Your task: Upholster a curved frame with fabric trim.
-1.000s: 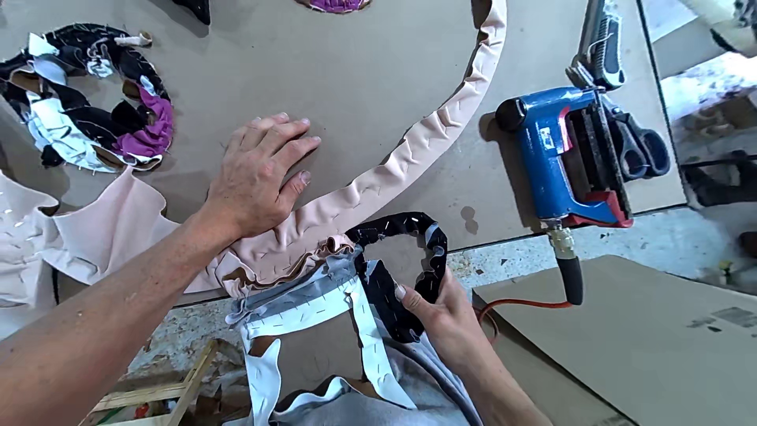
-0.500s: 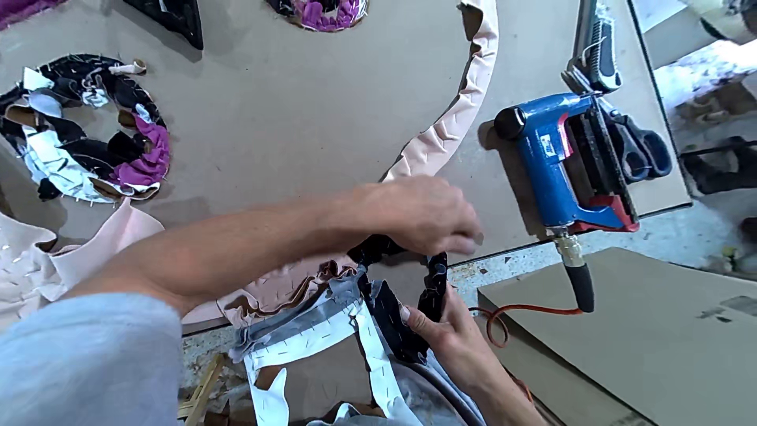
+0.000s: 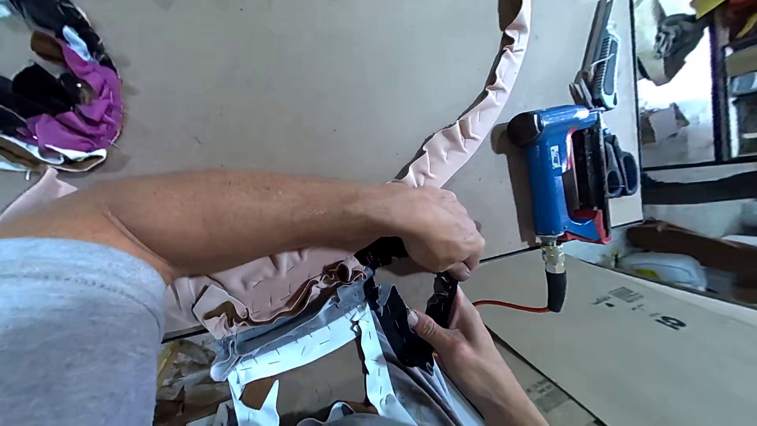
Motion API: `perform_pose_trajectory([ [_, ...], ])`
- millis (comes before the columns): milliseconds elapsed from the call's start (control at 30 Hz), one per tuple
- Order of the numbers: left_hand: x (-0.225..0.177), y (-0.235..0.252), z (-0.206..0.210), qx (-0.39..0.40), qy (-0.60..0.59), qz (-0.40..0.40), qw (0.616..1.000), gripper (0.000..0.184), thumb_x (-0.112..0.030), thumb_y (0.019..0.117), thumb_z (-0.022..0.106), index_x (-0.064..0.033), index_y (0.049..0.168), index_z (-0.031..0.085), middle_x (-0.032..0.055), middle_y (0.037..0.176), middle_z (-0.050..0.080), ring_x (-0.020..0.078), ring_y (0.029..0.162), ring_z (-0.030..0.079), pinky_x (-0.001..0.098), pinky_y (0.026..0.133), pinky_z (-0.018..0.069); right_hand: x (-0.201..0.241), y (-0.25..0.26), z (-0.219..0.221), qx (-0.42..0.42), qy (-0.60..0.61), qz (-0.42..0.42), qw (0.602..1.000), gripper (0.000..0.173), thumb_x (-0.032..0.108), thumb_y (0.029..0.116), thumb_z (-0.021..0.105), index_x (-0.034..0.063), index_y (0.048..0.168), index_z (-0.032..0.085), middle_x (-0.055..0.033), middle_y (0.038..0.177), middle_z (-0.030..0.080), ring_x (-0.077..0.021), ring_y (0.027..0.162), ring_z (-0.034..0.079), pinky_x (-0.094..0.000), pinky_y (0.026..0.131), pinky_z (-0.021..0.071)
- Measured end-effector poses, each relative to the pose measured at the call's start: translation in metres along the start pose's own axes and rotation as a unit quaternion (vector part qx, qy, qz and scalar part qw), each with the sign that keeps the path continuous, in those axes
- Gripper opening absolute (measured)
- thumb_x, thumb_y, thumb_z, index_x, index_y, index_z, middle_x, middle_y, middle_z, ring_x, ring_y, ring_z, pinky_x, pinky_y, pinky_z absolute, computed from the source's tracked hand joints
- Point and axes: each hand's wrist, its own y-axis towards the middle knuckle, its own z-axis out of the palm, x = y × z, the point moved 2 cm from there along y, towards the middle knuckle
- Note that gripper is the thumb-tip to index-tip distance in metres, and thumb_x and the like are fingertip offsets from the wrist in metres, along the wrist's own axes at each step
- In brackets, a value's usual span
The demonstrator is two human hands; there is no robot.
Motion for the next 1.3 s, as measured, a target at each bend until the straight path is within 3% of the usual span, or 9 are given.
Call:
perform_pose_trajectory([
  [200, 0.000, 0.005, -0.011, 0.051, -0.041, -0.032, 0.997, 0.027, -0.038, 0.1039, 0.057, -0.0197, 0.110, 0.076, 0.0027, 0.089, 0.070, 0.0206, 0.085, 0.066, 0.0458, 0.072, 0.0497, 0.026, 0.001, -0.056, 0.073, -0.136, 0.024, 0.988, 0.058, 0.045, 0.0891, 0.075, 0.0093, 0.132, 0.059, -0.0047, 0.107, 0.073, -0.0184, 0.085, 0.073, -0.0376, 0.072, 0.0644],
  [300, 0.000, 0.006, -0.011, 0.057, -0.047, -0.036, 0.997, 0.027, -0.038, 0.1036, 0.058, -0.0203, 0.113, 0.076, 0.0023, 0.095, 0.071, 0.0203, 0.091, 0.066, 0.0464, 0.076, 0.0503, 0.071, 0.010, -0.126, -0.088, -0.330, -0.080, 0.936, 0.043, 0.042, 0.0974, 0.062, 0.0101, 0.126, 0.065, -0.0074, 0.114, 0.072, -0.0198, 0.087, 0.074, -0.0410, 0.072, 0.0642],
  [433, -0.001, 0.006, -0.013, 0.065, -0.056, -0.032, 0.996, 0.028, -0.038, 0.1041, 0.058, -0.0195, 0.114, 0.076, 0.0025, 0.100, 0.071, 0.0204, 0.096, 0.066, 0.0470, 0.080, 0.0503, 0.106, 0.070, -0.132, -0.220, -0.499, -0.116, 0.830, 0.063, 0.038, 0.0977, 0.063, 0.0060, 0.149, 0.046, -0.0251, 0.138, 0.057, -0.0404, 0.123, 0.060, -0.0615, 0.099, 0.0499],
  [567, -0.001, 0.005, -0.014, 0.071, -0.051, -0.045, 0.995, 0.029, -0.040, 0.1045, 0.056, -0.0200, 0.109, 0.076, 0.0018, 0.093, 0.070, 0.0193, 0.090, 0.066, 0.0462, 0.075, 0.0496, 0.110, 0.127, -0.119, -0.243, -0.582, -0.130, 0.765, 0.074, 0.045, 0.0935, 0.066, 0.0026, 0.150, 0.044, -0.0387, 0.139, 0.048, -0.0602, 0.128, 0.046, -0.0750, 0.098, 0.0385],
  [733, 0.002, 0.006, -0.013, 0.063, -0.057, -0.037, 0.996, 0.029, -0.040, 0.1041, 0.057, -0.0196, 0.109, 0.077, 0.0021, 0.093, 0.071, 0.0191, 0.089, 0.066, 0.0451, 0.074, 0.0499, 0.093, 0.071, -0.117, -0.238, -0.363, -0.145, 0.889, 0.047, 0.035, 0.1038, 0.056, 0.0038, 0.139, 0.054, -0.0133, 0.123, 0.064, -0.0195, 0.105, 0.066, -0.0421, 0.091, 0.0564],
  [833, 0.002, 0.007, -0.013, 0.065, -0.050, -0.036, 0.996, 0.030, -0.040, 0.1045, 0.056, -0.0185, 0.111, 0.076, 0.0033, 0.093, 0.071, 0.0208, 0.089, 0.066, 0.0457, 0.074, 0.0497, 0.036, 0.009, -0.091, -0.202, -0.217, -0.128, 0.946, 0.037, 0.031, 0.1059, 0.049, 0.0012, 0.123, 0.063, -0.0044, 0.096, 0.070, -0.0138, 0.082, 0.071, -0.0366, 0.073, 0.0629],
  [933, 0.002, 0.008, -0.012, 0.070, -0.038, -0.038, 0.996, 0.031, -0.041, 0.1045, 0.055, -0.0186, 0.110, 0.076, 0.0036, 0.091, 0.070, 0.0210, 0.087, 0.066, 0.0458, 0.073, 0.0494, 0.013, -0.014, -0.086, -0.230, -0.273, -0.149, 0.922, 0.036, 0.030, 0.1050, 0.052, -0.0006, 0.120, 0.065, -0.0053, 0.096, 0.072, -0.0124, 0.081, 0.072, -0.0320, 0.069, 0.0633],
  [1133, 0.002, 0.009, -0.011, 0.071, -0.038, -0.032, 0.996, 0.032, -0.041, 0.1050, 0.054, -0.0178, 0.109, 0.076, 0.0038, 0.089, 0.069, 0.0206, 0.087, 0.066, 0.0455, 0.073, 0.0493, 0.075, 0.048, -0.112, -0.304, -0.522, -0.124, 0.787, 0.064, 0.041, 0.0963, 0.061, 0.0048, 0.147, 0.050, -0.0331, 0.140, 0.051, -0.0519, 0.128, 0.051, -0.0670, 0.098, 0.0449],
  [1300, 0.003, 0.007, -0.012, 0.068, -0.056, -0.030, 0.996, 0.030, -0.040, 0.1045, 0.056, -0.0182, 0.110, 0.076, 0.0028, 0.091, 0.070, 0.0195, 0.088, 0.066, 0.0444, 0.073, 0.0497, 0.093, 0.114, -0.125, -0.275, -0.563, -0.066, 0.777, 0.080, 0.048, 0.0939, 0.068, 0.0065, 0.155, 0.038, -0.0414, 0.137, 0.046, -0.0641, 0.119, 0.049, -0.0787, 0.089, 0.0408],
])
